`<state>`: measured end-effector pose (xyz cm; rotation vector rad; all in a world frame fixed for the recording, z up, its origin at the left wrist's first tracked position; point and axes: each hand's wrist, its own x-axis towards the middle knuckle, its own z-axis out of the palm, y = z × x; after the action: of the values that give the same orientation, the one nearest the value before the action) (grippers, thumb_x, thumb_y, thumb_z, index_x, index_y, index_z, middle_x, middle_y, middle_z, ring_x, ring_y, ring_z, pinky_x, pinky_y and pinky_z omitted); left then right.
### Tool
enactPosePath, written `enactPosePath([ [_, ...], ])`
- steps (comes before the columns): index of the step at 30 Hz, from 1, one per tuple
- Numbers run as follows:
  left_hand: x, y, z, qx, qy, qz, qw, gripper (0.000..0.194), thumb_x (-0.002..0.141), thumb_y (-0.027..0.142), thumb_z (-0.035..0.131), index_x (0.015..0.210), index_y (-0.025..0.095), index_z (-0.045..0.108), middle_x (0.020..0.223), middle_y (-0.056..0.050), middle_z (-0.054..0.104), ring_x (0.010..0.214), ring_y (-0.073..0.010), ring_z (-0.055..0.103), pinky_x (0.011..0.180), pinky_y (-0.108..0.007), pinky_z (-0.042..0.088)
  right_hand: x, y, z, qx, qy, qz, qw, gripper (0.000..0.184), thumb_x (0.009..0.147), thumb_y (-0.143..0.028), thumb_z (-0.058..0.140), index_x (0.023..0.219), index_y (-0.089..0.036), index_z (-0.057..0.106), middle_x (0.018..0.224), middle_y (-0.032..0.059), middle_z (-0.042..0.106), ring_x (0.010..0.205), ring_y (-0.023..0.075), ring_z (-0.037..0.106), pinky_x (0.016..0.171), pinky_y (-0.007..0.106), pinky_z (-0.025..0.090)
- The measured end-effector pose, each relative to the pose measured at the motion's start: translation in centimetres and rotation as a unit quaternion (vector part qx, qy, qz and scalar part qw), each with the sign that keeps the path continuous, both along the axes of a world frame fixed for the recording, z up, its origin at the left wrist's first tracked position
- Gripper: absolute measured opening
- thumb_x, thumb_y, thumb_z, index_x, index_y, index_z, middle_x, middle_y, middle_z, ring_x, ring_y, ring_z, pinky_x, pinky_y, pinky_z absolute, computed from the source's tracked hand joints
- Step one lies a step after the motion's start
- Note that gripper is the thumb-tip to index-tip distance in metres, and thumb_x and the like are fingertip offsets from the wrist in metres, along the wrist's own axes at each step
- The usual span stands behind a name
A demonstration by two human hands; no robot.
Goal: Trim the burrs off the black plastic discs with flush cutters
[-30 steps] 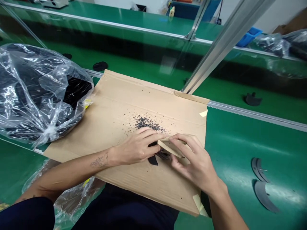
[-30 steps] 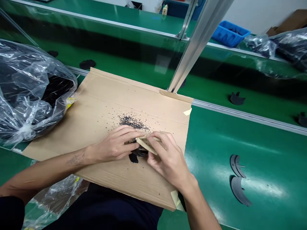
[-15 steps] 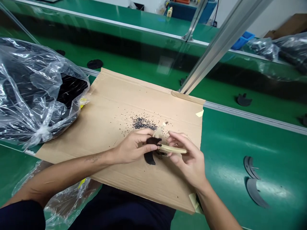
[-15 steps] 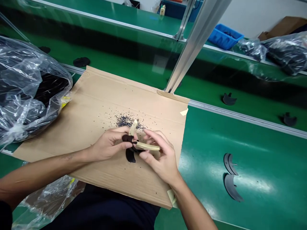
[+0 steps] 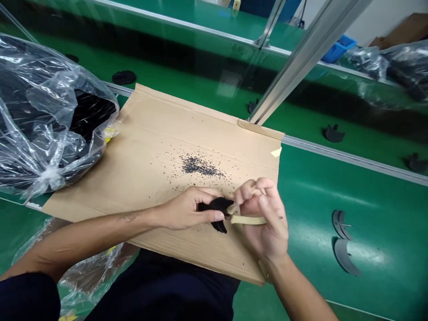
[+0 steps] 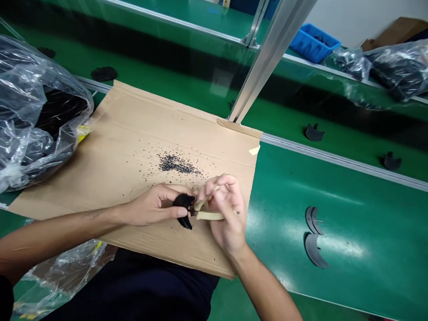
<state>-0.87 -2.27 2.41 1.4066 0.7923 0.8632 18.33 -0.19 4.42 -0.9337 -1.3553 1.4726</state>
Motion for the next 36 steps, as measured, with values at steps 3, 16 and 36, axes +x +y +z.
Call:
enactPosePath([
  [3, -0.6, 0.4, -0.2, -0.005, 0.027, 0.07, 0.997, 0.02, 0.09, 0.032, 0.067, 0.086, 0.016, 0.076, 0.098, -0.009, 0.07, 0.092, -0.0184, 0.067, 0.081, -0.031, 0.057, 0.2, 0.6, 0.3, -0.009, 0.035, -0.088, 0.995, 0.017, 0.098, -0.043, 0.043, 0.088, -0.029, 0.042, 0.072, -0.0035, 0.026, 0.057, 0.0144, 0.033, 0.055, 0.03, 0.04],
  [16, -1.3, 0.9, -1.3, -0.074, 0.055, 0.117, 0.989, 0.023, 0.087, 0.02, 0.064, 0.109, 0.016, 0.06, 0.093, -0.002, 0.065, 0.082, -0.0134, 0.065, 0.07, -0.024, 0.055, -1.1, 0.5, -0.9, 0.016, 0.067, -0.122, 0.99, 0.039, 0.1, -0.053, 0.042, 0.073, -0.026, 0.033, 0.07, -0.003, 0.025, 0.055, 0.0146, 0.029, 0.054, 0.032, 0.038],
  [36, -0.9, 0.4, -1.6, 0.088, 0.246, 0.076, 0.962, 0.043, 0.092, 0.021, 0.058, 0.134, 0.023, 0.051, 0.111, -0.005, 0.07, 0.074, -0.0133, 0.064, 0.065, -0.026, 0.053, -1.6, 0.1, -3.2, 0.107, 0.131, -0.073, 0.983, 0.026, 0.104, -0.032, 0.044, 0.079, -0.023, 0.045, 0.065, -0.0045, 0.035, 0.055, 0.0121, 0.035, 0.052, 0.029, 0.035],
])
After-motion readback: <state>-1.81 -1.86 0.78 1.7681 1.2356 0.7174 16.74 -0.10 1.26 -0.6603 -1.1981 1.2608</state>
